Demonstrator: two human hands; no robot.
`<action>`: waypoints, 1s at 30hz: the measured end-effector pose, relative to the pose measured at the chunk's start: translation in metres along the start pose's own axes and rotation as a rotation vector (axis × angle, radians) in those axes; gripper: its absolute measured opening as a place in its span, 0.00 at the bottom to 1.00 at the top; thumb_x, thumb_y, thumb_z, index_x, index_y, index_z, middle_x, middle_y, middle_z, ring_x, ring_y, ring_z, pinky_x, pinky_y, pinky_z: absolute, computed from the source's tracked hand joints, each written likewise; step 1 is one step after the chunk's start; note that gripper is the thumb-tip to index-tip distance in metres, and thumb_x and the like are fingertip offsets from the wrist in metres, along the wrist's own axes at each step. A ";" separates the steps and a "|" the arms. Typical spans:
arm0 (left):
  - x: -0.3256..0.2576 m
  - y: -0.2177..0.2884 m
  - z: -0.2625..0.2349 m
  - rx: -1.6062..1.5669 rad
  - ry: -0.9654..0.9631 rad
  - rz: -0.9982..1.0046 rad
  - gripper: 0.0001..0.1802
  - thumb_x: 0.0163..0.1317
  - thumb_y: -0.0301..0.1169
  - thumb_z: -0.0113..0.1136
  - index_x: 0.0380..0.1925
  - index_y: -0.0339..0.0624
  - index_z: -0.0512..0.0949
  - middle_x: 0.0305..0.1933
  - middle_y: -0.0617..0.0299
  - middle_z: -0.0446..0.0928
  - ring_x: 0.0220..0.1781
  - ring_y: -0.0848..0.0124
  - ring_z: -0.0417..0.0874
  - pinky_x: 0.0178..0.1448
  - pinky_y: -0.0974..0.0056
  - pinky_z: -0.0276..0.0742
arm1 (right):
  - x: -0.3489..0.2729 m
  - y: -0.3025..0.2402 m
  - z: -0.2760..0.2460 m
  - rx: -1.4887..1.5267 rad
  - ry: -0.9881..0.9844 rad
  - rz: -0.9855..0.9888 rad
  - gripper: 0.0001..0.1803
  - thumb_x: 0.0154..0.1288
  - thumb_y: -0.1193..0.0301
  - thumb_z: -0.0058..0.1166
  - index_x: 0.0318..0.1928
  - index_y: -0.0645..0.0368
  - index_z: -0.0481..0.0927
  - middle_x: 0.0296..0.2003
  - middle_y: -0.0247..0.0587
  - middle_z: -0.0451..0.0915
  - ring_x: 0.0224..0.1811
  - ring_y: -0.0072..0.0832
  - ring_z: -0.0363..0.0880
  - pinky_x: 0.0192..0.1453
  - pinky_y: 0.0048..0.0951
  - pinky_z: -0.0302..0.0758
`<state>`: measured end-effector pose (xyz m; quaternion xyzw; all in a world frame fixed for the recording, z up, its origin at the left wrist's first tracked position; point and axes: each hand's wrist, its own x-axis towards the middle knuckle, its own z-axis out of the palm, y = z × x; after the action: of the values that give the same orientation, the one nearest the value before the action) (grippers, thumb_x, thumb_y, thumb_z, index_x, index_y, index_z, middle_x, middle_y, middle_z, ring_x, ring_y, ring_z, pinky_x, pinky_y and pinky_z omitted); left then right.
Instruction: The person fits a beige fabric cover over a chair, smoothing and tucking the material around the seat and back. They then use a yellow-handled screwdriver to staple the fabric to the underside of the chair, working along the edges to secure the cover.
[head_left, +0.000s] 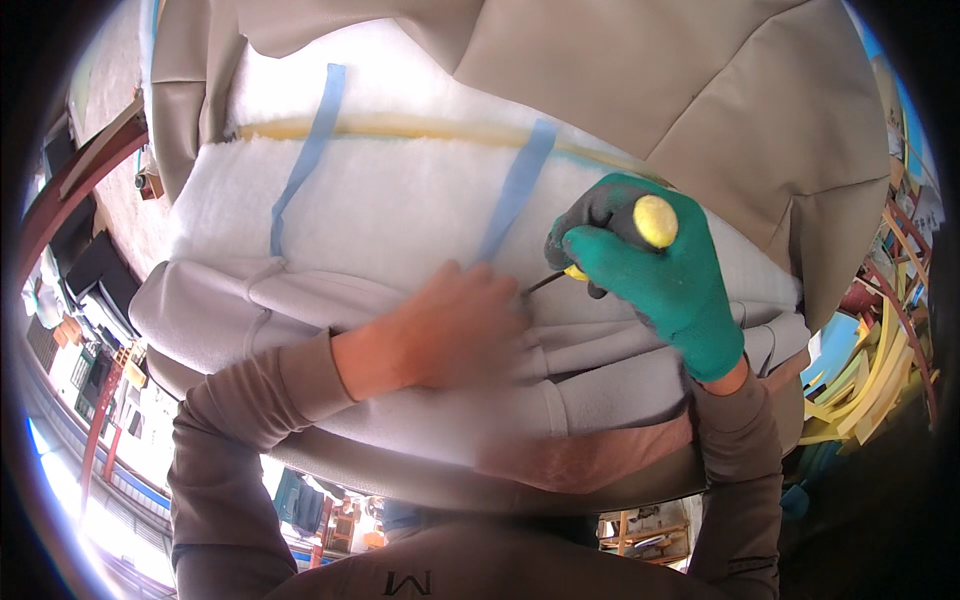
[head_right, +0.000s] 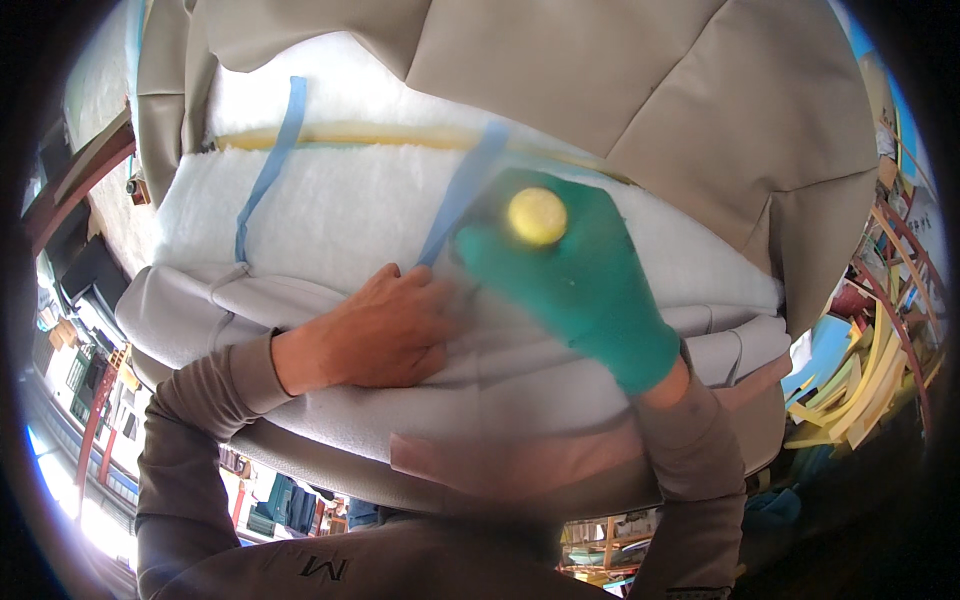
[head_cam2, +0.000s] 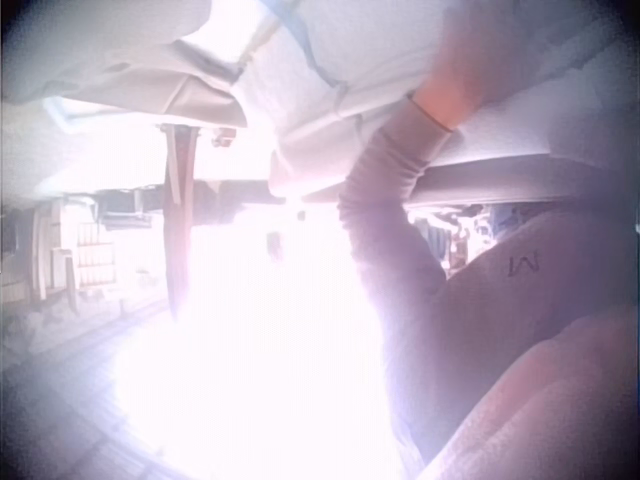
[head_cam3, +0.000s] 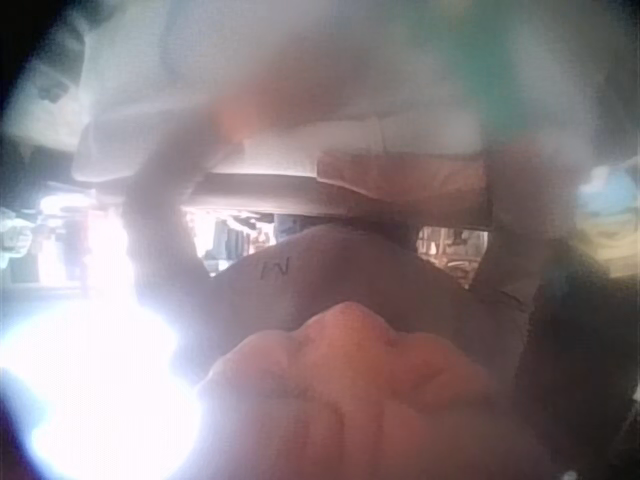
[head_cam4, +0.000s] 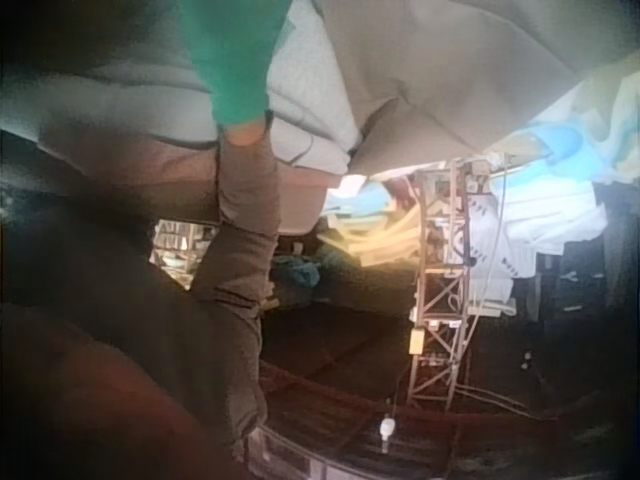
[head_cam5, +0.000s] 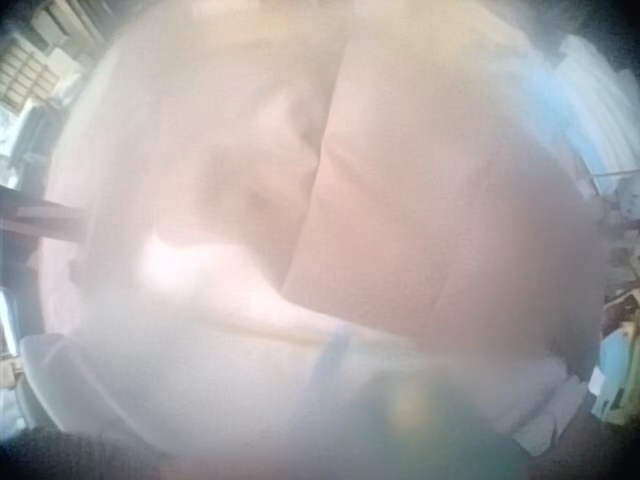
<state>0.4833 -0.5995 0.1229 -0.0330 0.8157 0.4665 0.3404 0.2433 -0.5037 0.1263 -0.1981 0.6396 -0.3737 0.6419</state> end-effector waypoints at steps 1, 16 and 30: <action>0.000 0.000 0.000 0.001 -0.015 0.000 0.13 0.69 0.36 0.60 0.47 0.48 0.88 0.51 0.54 0.80 0.57 0.53 0.79 0.56 0.46 0.75 | 0.000 0.005 0.001 -0.067 0.006 -0.056 0.04 0.71 0.76 0.64 0.40 0.65 0.86 0.37 0.38 0.89 0.34 0.19 0.83 0.35 0.24 0.80; 0.003 0.000 -0.002 0.001 -0.026 -0.010 0.13 0.71 0.38 0.58 0.45 0.49 0.89 0.44 0.54 0.85 0.61 0.54 0.80 0.56 0.46 0.75 | 0.011 0.045 0.013 -0.184 -0.133 -0.091 0.07 0.70 0.70 0.67 0.38 0.60 0.84 0.31 0.35 0.84 0.32 0.18 0.78 0.39 0.28 0.78; -0.001 -0.007 0.006 0.032 0.104 0.061 0.15 0.67 0.40 0.62 0.24 0.47 0.86 0.37 0.56 0.81 0.53 0.56 0.78 0.56 0.49 0.74 | 0.015 0.056 0.005 0.272 -0.142 0.108 0.07 0.78 0.70 0.63 0.47 0.61 0.86 0.42 0.38 0.91 0.41 0.21 0.87 0.39 0.26 0.84</action>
<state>0.4894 -0.5989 0.1161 -0.0268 0.8403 0.4612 0.2837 0.2593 -0.4797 0.0757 -0.1007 0.5460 -0.4069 0.7254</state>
